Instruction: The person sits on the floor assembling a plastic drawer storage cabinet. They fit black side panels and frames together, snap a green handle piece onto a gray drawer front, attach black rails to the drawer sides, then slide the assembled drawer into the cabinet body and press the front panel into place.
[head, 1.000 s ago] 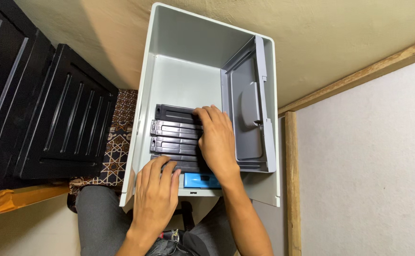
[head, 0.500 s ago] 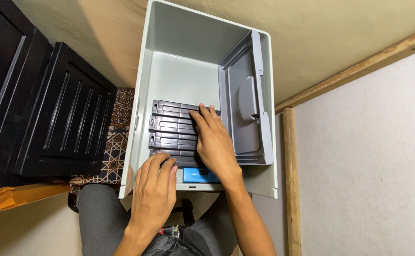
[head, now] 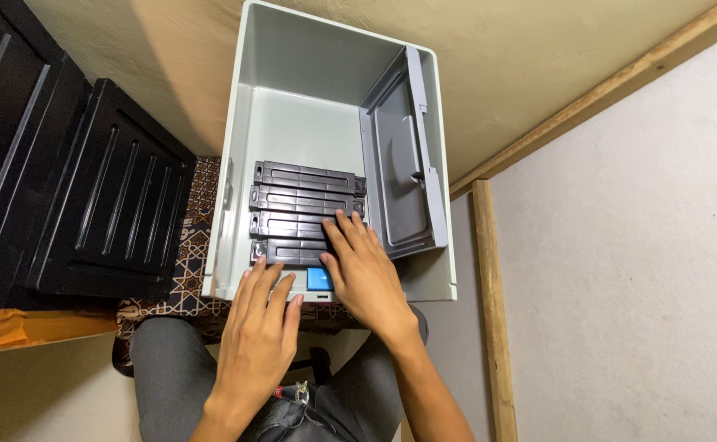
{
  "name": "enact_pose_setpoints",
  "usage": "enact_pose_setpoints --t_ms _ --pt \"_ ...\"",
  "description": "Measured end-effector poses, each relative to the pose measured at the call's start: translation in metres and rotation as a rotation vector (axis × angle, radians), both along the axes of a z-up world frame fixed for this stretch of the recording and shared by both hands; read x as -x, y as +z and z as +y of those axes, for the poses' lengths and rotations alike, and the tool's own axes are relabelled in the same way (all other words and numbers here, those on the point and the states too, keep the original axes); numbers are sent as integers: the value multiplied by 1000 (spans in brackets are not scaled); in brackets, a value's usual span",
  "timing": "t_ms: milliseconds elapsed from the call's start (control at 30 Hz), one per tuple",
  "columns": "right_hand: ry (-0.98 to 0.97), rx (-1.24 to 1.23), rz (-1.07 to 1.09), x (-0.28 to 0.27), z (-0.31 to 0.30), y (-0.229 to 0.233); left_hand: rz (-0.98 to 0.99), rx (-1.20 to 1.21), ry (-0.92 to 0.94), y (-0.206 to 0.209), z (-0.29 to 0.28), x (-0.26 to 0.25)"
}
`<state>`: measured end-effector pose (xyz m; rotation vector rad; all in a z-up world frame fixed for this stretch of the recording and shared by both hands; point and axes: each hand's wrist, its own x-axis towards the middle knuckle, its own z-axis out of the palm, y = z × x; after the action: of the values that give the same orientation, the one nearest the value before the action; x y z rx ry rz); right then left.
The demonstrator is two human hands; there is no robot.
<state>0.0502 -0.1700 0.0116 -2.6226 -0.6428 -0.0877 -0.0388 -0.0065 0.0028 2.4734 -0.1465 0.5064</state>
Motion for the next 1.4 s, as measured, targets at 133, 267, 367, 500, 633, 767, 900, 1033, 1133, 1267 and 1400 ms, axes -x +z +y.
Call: enact_pose_setpoints --t_ms 133,267,367,500,633,767,900,1033,1133,1267,1400 --pt "39 -67 -9 31 -1 12 -14 130 -60 5 10 18" --pt "81 -157 -45 67 10 21 -75 229 -60 5 26 43" --pt "115 -259 -80 94 25 24 -106 279 -12 0 42 60" --pt "204 -358 -142 122 48 19 -96 275 94 -12 68 77" --pt "278 -414 -123 133 75 2 -76 257 172 -27 94 88" --pt "347 -420 -4 137 99 -16 -69 257 263 -42 113 94" --pt "383 -407 90 131 125 -33 -83 230 353 -59 140 89" --pt "392 -377 130 121 153 -51 -33 234 459 -79 170 77" --pt "389 -362 177 109 174 -63 -25 202 555 -93 191 65" --pt "373 -367 247 93 200 -77 26 265 624 -112 212 52" --pt "387 -354 272 75 224 -88 83 267 659 -135 224 41"
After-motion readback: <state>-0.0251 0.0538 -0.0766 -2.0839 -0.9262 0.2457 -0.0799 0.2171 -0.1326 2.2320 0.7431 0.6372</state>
